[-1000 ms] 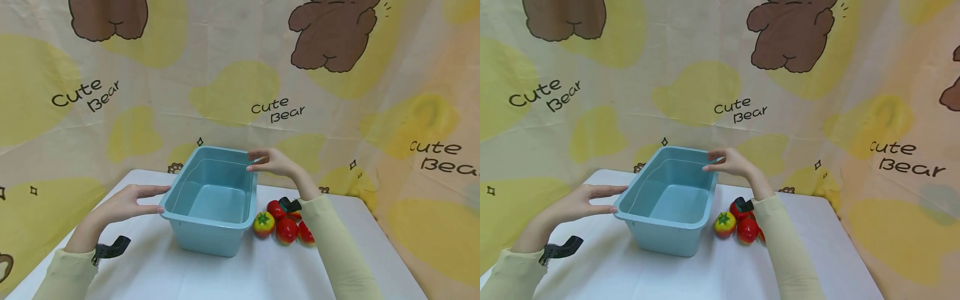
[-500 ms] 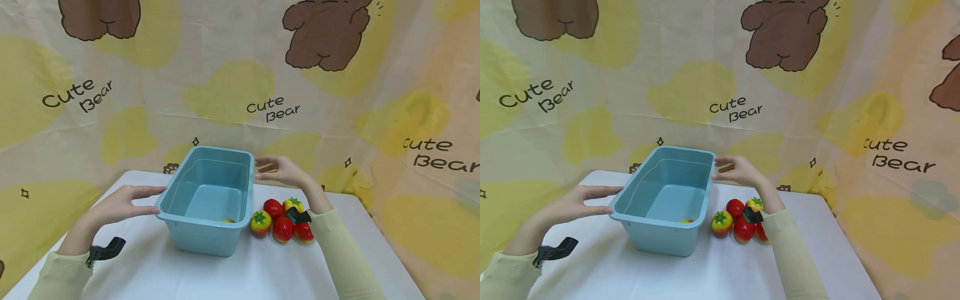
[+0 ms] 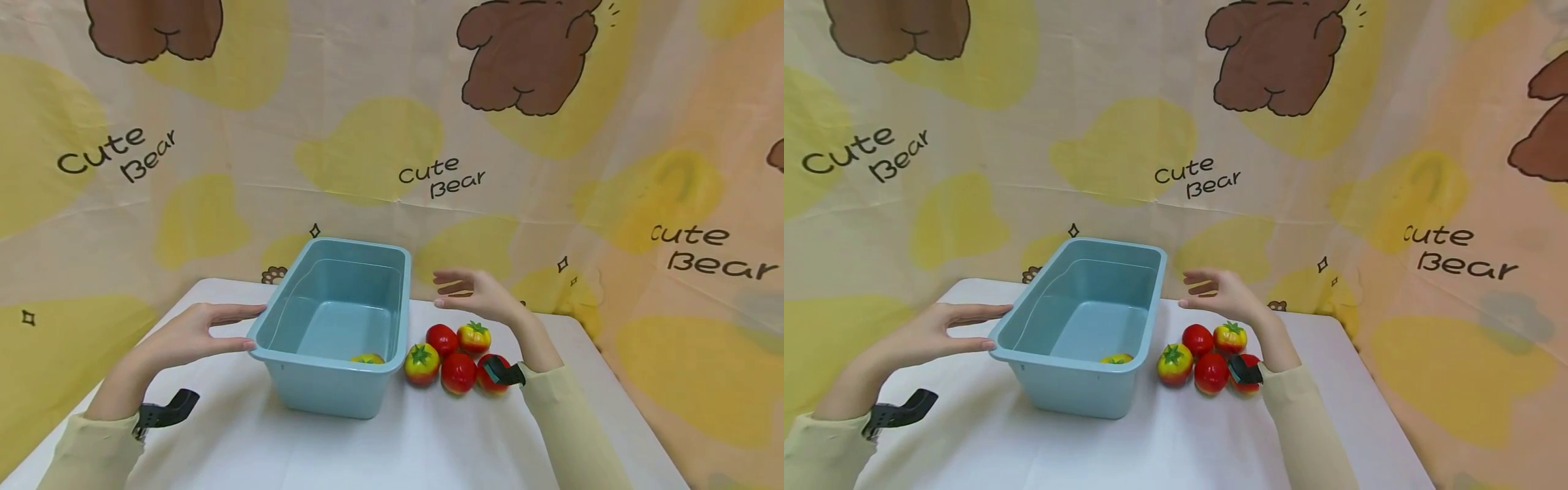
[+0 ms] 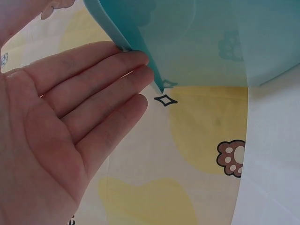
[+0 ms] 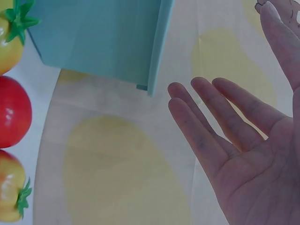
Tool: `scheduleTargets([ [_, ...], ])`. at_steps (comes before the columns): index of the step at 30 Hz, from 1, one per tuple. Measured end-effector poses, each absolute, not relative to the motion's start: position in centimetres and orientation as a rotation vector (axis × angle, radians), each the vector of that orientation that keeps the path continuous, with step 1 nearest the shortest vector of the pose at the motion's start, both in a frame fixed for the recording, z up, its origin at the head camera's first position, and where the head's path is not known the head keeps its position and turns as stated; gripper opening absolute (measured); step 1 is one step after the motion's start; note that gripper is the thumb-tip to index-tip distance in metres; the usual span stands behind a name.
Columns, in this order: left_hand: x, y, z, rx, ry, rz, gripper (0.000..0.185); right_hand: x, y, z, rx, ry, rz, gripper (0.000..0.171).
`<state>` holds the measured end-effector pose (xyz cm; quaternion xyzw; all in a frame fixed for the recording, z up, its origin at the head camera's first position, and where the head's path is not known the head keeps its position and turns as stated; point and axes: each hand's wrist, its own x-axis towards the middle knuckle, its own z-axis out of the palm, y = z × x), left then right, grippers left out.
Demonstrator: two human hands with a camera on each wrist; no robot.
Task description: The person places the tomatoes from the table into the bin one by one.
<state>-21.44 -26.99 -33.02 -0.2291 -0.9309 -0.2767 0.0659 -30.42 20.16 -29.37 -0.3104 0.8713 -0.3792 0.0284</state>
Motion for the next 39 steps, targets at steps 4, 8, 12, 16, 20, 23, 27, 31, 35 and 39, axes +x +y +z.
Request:
scheduleTargets([
  [4, -21.4, -27.1, -33.0, -0.684, -2.814, -0.836, 0.06, -30.0, 21.0, -29.9, -0.911, 2.686, -1.195, 0.055],
  [8, -21.3, -27.1, -33.1, -0.671, -2.823, -0.845, 0.06, -29.8, 22.0, -30.5, -0.879, 2.673, -1.215, 0.055],
  [12, -21.3, -27.1, -33.2, -0.666, -2.823, -0.853, 0.06, -29.6, 23.1, -31.3, -0.855, 2.679, -1.215, 0.055],
  [16, -21.3, -27.1, -33.2, -0.672, -2.817, -0.854, 0.06, -29.4, 24.2, -32.1, -0.82, 2.693, -1.233, 0.055],
  [20, -21.3, -27.2, -33.4, -0.672, -2.812, -0.839, 0.059, -29.2, 25.1, -32.8, -0.798, 2.707, -1.254, 0.055],
  [23, -21.3, -27.3, -33.5, -0.667, -2.806, -0.833, 0.059, -29.0, 25.8, -33.2, -0.748, 2.712, -1.258, 0.055],
  [27, -21.4, -27.3, -33.5, -0.667, -2.804, -0.826, 0.059, -28.6, 26.9, -34.0, -0.67, 2.721, -1.266, 0.054],
  [31, -21.5, -27.2, -33.4, -0.678, -2.801, -0.821, 0.059, -28.1, 28.1, -34.9, -0.629, 2.742, -1.279, 0.054],
  [35, -21.6, -27.1, -33.3, -0.686, -2.802, -0.835, 0.06, -27.5, 29.1, -35.7, -0.599, 2.76, -1.29, 0.054],
  [39, -21.5, -27.0, -33.2, -0.688, -2.809, -0.853, 0.06, -27.2, 30.0, -36.6, -0.58, 2.764, -1.289, 0.054],
])
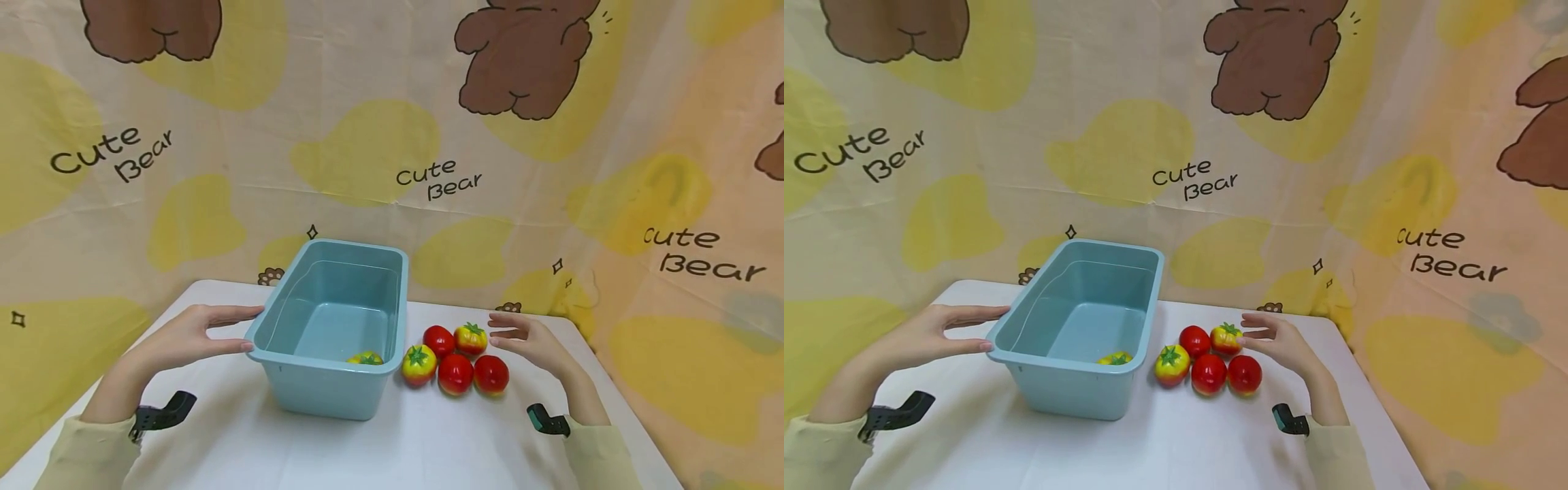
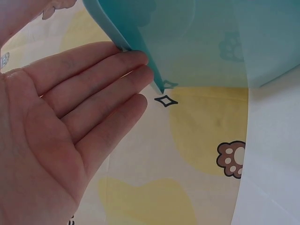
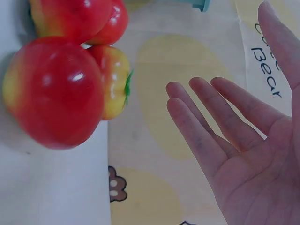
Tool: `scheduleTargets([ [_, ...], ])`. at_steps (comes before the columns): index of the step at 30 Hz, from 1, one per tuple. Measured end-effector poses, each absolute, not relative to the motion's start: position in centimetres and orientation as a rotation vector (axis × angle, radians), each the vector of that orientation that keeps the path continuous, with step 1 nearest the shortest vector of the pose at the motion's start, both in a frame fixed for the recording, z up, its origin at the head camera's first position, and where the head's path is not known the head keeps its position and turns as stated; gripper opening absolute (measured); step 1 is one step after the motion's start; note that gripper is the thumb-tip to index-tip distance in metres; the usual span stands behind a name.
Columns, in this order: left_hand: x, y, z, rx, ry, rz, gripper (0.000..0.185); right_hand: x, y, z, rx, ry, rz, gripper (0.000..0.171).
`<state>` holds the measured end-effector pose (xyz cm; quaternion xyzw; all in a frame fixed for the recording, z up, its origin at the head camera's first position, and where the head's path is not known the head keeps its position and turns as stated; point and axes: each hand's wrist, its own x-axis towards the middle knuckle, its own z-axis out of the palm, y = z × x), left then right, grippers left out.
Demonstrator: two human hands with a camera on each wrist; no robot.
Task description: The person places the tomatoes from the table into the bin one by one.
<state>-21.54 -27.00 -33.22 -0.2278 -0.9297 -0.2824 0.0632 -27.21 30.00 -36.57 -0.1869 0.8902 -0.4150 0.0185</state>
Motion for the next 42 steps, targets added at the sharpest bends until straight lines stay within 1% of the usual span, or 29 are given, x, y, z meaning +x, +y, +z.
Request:
scheduleTargets([
  [17, -21.5, -27.0, -33.3, -0.68, -2.805, -0.835, 0.059, -27.2, 32.2, -41.0, -0.383, 2.75, -1.295, 0.057],
  [33, -21.6, -27.2, -33.4, -0.701, -2.782, -0.856, 0.057, -27.0, 33.1, -43.2, -0.275, 2.715, -1.33, 0.06],
  [42, -21.5, -27.2, -33.4, -0.68, -2.806, -0.852, 0.058, -26.5, 32.6, -43.7, -0.201, 2.72, -1.295, 0.061],
])
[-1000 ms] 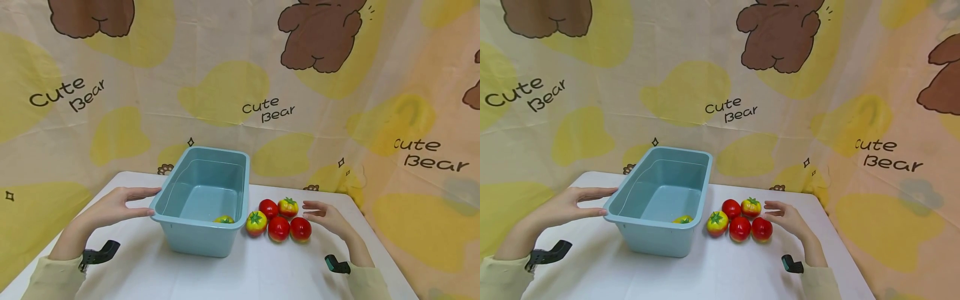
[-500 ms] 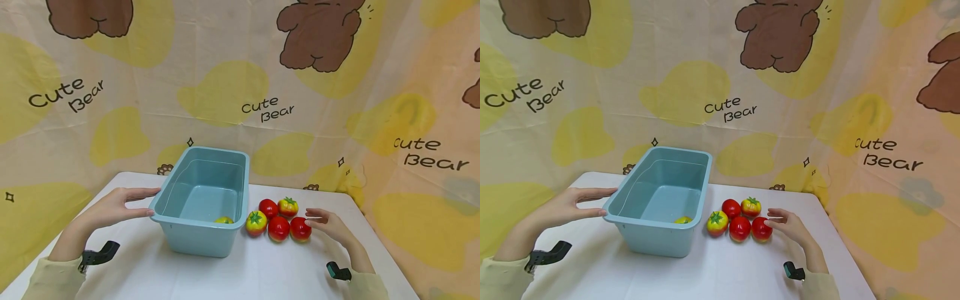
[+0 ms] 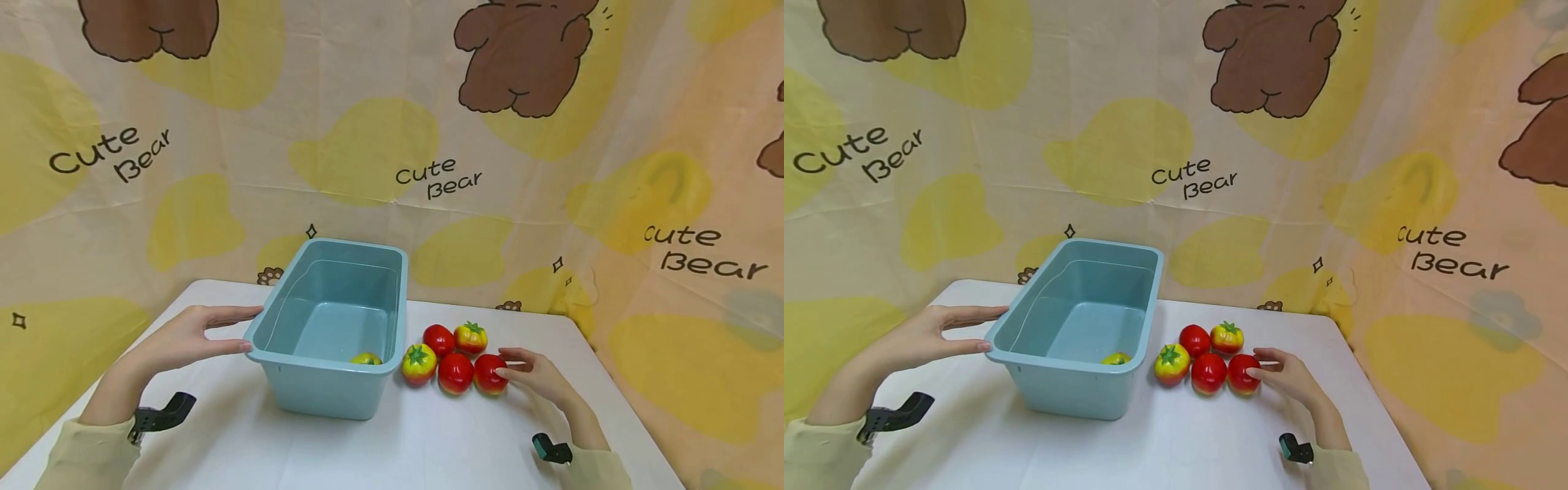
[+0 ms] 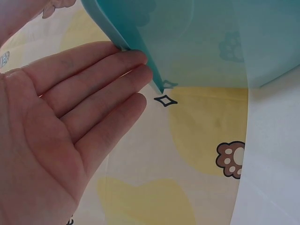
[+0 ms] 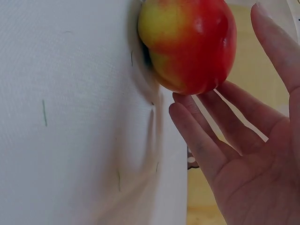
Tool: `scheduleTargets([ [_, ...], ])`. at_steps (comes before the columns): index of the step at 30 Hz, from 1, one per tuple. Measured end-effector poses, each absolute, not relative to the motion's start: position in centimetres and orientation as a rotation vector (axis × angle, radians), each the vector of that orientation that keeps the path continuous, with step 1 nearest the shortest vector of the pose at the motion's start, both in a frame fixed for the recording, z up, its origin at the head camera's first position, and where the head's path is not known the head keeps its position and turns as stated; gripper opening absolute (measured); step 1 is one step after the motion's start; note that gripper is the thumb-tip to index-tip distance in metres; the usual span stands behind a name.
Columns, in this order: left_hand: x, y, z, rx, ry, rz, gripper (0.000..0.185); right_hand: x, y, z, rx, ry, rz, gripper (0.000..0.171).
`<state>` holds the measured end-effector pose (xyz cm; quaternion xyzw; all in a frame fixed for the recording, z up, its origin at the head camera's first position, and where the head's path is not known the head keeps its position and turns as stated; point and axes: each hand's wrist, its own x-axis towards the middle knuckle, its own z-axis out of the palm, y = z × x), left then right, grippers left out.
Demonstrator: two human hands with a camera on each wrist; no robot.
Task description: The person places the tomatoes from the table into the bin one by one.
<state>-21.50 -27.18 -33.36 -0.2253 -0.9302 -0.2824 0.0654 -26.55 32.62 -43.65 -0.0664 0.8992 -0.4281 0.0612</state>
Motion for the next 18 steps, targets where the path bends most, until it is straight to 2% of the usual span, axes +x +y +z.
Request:
scheduleTargets([
  [18, -21.3, -26.9, -33.2, -0.67, -2.818, -0.856, 0.059, -27.0, 31.5, -44.3, -0.123, 2.72, -1.235, 0.062],
])
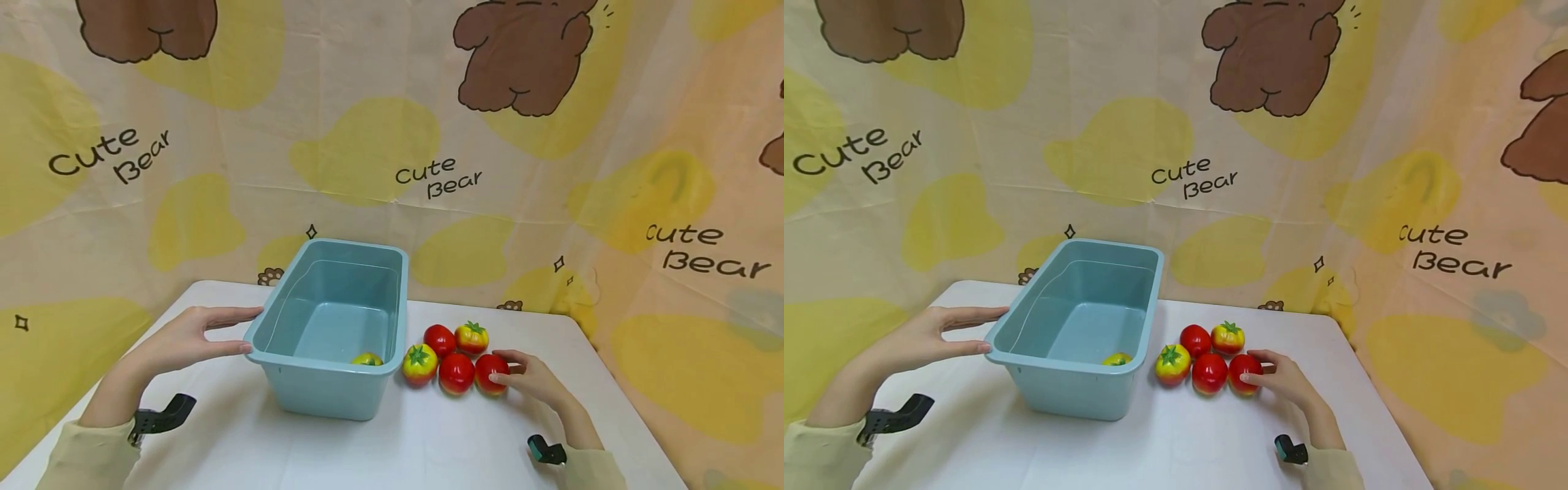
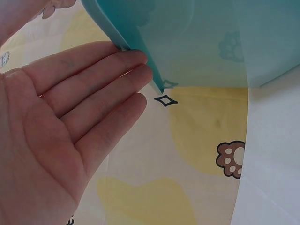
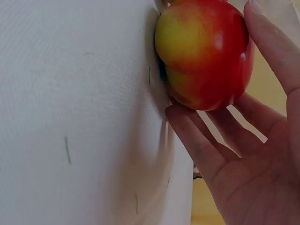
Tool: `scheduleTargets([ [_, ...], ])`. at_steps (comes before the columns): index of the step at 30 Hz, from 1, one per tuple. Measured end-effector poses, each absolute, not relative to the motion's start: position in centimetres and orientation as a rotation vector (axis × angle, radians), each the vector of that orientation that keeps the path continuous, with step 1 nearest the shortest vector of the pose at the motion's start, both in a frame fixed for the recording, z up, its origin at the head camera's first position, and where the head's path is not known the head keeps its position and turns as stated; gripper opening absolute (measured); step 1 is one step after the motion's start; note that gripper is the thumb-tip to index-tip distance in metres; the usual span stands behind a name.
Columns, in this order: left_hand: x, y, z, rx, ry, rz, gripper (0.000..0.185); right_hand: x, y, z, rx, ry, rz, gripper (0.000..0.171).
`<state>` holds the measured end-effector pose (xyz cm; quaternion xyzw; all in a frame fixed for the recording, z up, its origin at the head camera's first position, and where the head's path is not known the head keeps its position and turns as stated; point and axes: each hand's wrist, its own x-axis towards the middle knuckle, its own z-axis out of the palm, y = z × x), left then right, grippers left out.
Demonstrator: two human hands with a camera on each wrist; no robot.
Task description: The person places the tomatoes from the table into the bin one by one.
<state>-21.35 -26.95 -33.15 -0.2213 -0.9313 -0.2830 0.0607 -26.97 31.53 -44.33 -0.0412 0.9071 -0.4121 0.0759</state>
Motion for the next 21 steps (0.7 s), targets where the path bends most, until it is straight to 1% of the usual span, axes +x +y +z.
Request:
scheduleTargets([
  [13, -21.36, -26.97, -33.19, -0.679, -2.8, -0.857, 0.058, -27.02, 31.15, -44.49, -0.191, 2.733, -1.239, 0.06],
  [21, -21.36, -26.94, -33.23, -0.68, -2.797, -0.851, 0.058, -27.11, 31.33, -44.52, -0.18, 2.73, -1.244, 0.059],
])
